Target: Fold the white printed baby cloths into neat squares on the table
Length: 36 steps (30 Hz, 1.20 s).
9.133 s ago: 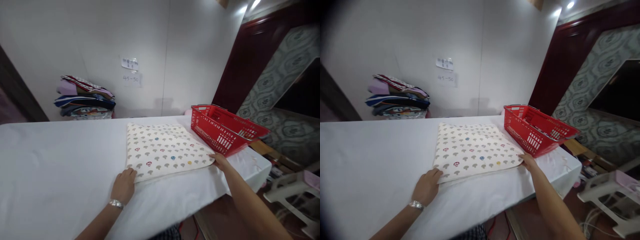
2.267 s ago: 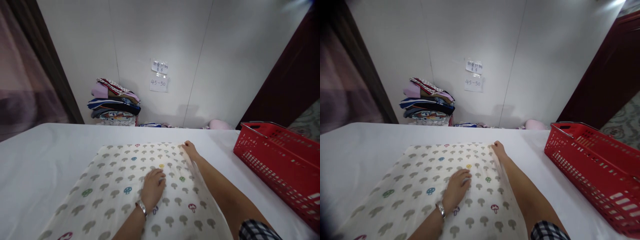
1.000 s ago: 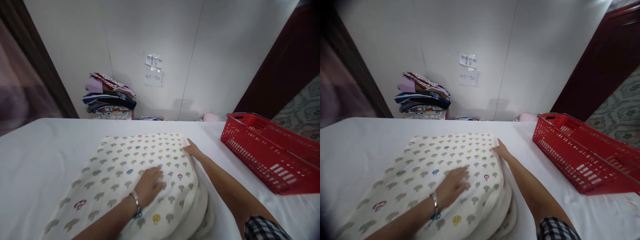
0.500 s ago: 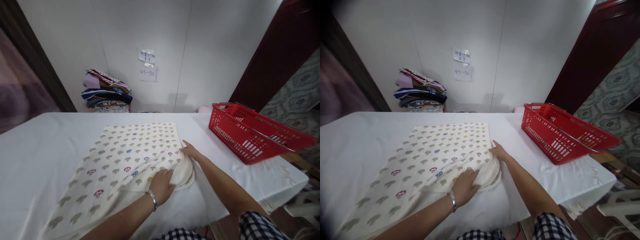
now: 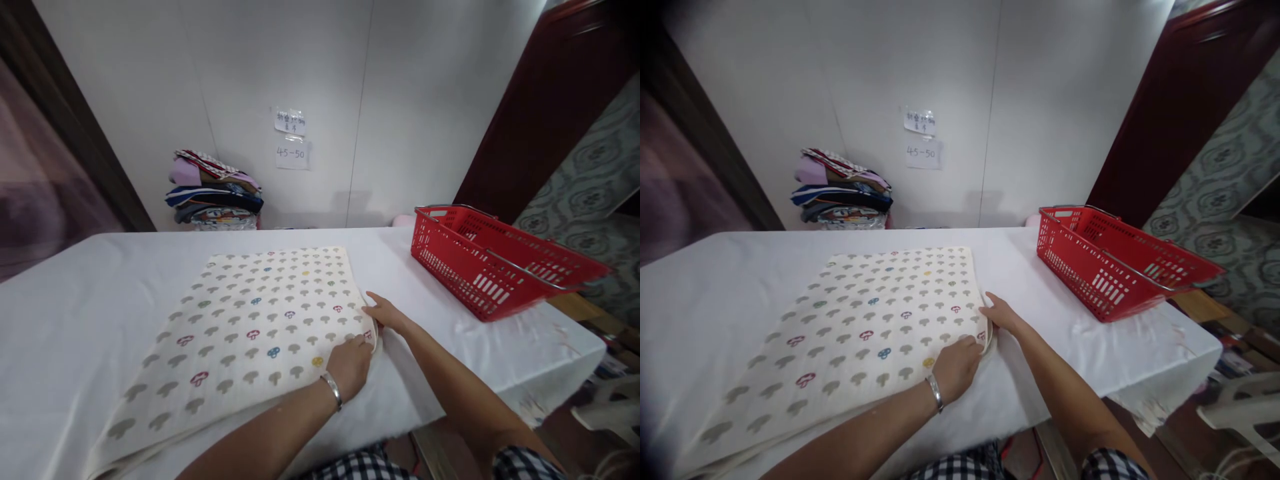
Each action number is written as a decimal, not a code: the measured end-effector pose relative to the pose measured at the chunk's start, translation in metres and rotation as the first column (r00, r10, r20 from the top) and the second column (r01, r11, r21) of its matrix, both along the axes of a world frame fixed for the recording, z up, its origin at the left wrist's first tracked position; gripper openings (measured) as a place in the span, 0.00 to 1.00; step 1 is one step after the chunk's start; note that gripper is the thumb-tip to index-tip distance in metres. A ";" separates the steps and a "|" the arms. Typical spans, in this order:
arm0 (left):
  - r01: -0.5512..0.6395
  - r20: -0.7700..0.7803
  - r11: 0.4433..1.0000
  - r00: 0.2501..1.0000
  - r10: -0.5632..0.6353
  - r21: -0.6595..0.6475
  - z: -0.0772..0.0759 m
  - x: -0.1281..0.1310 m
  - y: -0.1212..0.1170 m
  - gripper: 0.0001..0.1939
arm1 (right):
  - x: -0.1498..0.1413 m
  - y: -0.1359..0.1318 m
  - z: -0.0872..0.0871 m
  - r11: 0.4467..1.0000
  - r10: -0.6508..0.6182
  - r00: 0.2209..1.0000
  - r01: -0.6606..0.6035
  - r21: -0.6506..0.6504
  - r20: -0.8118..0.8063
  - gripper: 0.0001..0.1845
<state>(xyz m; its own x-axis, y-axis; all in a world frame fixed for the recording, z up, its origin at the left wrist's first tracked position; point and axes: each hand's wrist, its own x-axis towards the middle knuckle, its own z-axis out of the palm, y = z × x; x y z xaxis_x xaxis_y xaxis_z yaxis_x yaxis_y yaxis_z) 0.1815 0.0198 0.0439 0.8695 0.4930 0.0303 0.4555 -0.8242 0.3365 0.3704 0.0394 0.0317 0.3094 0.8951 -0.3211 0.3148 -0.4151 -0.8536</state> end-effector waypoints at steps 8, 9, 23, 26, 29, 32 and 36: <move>0.067 -0.041 0.997 0.997 -0.069 -0.035 -0.011 0.009 -0.002 0.15 | 0.003 -0.018 -0.012 0.999 0.022 0.995 -0.019 0.035 -0.092 0.40; 0.079 -0.017 0.996 0.997 -0.080 -0.045 -0.011 0.006 -0.001 0.15 | 0.004 -0.019 -0.014 0.999 0.017 0.996 -0.013 0.042 -0.091 0.40; -0.310 0.204 0.919 0.910 0.362 -0.245 -0.012 -0.057 0.080 0.11 | -0.010 0.015 -0.001 0.997 0.012 0.936 -0.036 0.063 0.352 0.36; -0.338 0.212 0.862 0.875 0.436 -0.377 -0.010 -0.037 0.088 0.10 | -0.030 0.009 -0.002 0.976 0.076 0.794 -0.182 0.117 0.603 0.35; -0.331 0.200 0.770 0.841 0.503 -0.546 -0.010 -0.005 0.102 0.09 | -0.050 0.000 -0.001 0.963 0.139 0.599 -0.269 0.034 0.789 0.34; -0.363 0.140 0.663 0.804 0.578 -0.654 -0.014 0.031 0.117 0.08 | -0.061 -0.003 0.000 0.957 0.171 0.503 -0.291 -0.020 0.847 0.35; -0.394 0.103 0.629 0.789 0.605 -0.670 -0.021 0.066 0.132 0.09 | -0.061 -0.001 -0.002 0.955 0.148 0.508 -0.297 0.011 0.849 0.37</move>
<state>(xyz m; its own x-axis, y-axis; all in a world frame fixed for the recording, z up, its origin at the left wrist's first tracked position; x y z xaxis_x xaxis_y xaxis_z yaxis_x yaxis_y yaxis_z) 0.2476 0.1516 0.0229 0.4778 0.8508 -0.2187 0.5265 -0.0781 0.8466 0.3096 0.0382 0.0298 0.1513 0.9831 0.1029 0.9733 -0.1300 -0.1891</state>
